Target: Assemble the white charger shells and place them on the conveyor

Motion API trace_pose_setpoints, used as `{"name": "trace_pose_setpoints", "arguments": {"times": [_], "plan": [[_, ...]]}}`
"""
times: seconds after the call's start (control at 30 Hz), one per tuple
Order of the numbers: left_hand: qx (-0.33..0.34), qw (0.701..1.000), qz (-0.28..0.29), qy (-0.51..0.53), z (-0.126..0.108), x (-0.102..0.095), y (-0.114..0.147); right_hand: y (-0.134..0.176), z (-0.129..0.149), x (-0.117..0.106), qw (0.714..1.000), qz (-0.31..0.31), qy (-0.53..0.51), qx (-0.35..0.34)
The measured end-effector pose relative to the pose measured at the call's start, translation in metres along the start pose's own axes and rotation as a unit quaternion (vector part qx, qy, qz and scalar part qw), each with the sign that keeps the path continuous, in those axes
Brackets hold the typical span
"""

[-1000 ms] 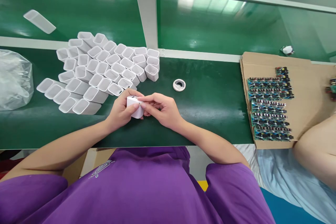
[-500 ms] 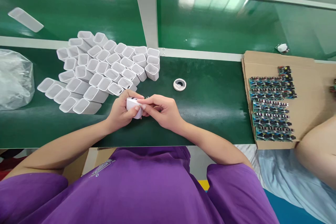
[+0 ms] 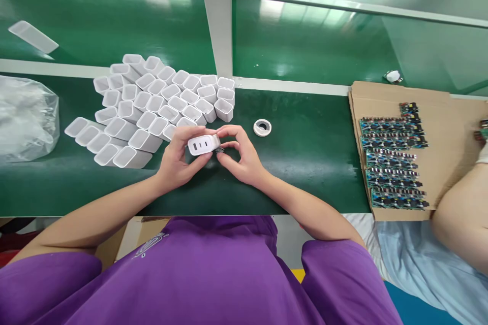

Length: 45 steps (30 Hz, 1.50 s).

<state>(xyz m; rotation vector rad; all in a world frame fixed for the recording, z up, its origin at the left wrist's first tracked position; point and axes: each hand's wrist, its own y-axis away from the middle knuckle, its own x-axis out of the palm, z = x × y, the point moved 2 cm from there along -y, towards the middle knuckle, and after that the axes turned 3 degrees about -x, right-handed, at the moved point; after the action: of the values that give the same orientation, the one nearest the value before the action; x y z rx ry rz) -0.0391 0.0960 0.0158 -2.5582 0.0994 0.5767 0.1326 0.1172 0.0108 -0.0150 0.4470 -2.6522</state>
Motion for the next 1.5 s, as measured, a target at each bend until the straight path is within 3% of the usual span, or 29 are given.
{"name": "trace_pose_setpoints", "arguments": {"times": [0.07, 0.17, 0.27, 0.43, 0.53, 0.63, 0.73, 0.83, 0.93, 1.03, 1.13, 1.2, 1.27, 1.37, 1.43, 1.5], "plan": [[0.017, 1.0, -0.017, -0.02, -0.002, -0.002, 0.0, 0.0, -0.002, 0.003, 1.0, 0.02, 0.024, 0.003], [-0.008, 1.0, -0.021, 0.012, -0.002, -0.001, 0.0, 0.001, -0.005, 0.008, 0.998, 0.022, 0.067, -0.005], [-0.084, 0.988, -0.019, 0.127, 0.002, 0.002, 0.0, 0.004, -0.004, 0.011, 0.988, -0.019, 0.144, -0.052], [-0.219, 0.931, 0.016, 0.292, 0.008, 0.009, -0.001, 0.003, 0.012, -0.001, 0.951, -0.063, 0.262, -0.155], [-0.247, 0.923, 0.039, 0.292, 0.008, 0.009, -0.001, -0.018, 0.017, -0.032, 0.938, -0.1, 0.304, -0.132], [-0.255, 0.931, 0.058, 0.256, 0.009, 0.008, 0.0, -0.063, 0.003, -0.078, 0.924, -0.119, 0.359, -0.063], [-0.242, 0.946, 0.063, 0.209, 0.011, 0.008, 0.0, -0.12, -0.022, -0.118, 0.88, -0.145, 0.452, 0.005], [-0.223, 0.958, 0.058, 0.17, 0.013, 0.008, -0.001, -0.165, -0.045, -0.136, 0.853, -0.148, 0.498, 0.053], [-0.215, 0.962, 0.053, 0.163, 0.014, 0.007, -0.002, -0.187, -0.056, -0.133, 0.848, -0.136, 0.507, 0.074], [-0.216, 0.96, 0.05, 0.174, 0.013, 0.005, -0.004, -0.183, -0.053, -0.122, 0.845, -0.13, 0.515, 0.066], [-0.224, 0.953, 0.039, 0.199, 0.012, 0.005, -0.004, -0.157, -0.037, -0.103, 0.862, -0.106, 0.494, -0.04], [-0.233, 0.947, 0.03, 0.218, 0.012, 0.005, -0.004, -0.133, -0.024, -0.086, 0.886, -0.035, 0.444, -0.129], [-0.24, 0.942, 0.018, 0.235, 0.012, 0.005, -0.004, -0.108, -0.017, -0.07, 0.892, 0.05, 0.42, -0.161], [-0.247, 0.934, 0.002, 0.256, 0.013, 0.005, -0.004, -0.082, -0.015, -0.053, 0.856, 0.109, 0.482, -0.151], [-0.25, 0.933, 0.003, 0.259, 0.014, 0.004, -0.004, -0.07, -0.013, -0.048, 0.835, 0.112, 0.515, -0.157], [-0.255, 0.932, 0.013, 0.257, 0.013, 0.004, -0.006, -0.06, -0.006, -0.045, 0.834, 0.095, 0.511, -0.185]]}}
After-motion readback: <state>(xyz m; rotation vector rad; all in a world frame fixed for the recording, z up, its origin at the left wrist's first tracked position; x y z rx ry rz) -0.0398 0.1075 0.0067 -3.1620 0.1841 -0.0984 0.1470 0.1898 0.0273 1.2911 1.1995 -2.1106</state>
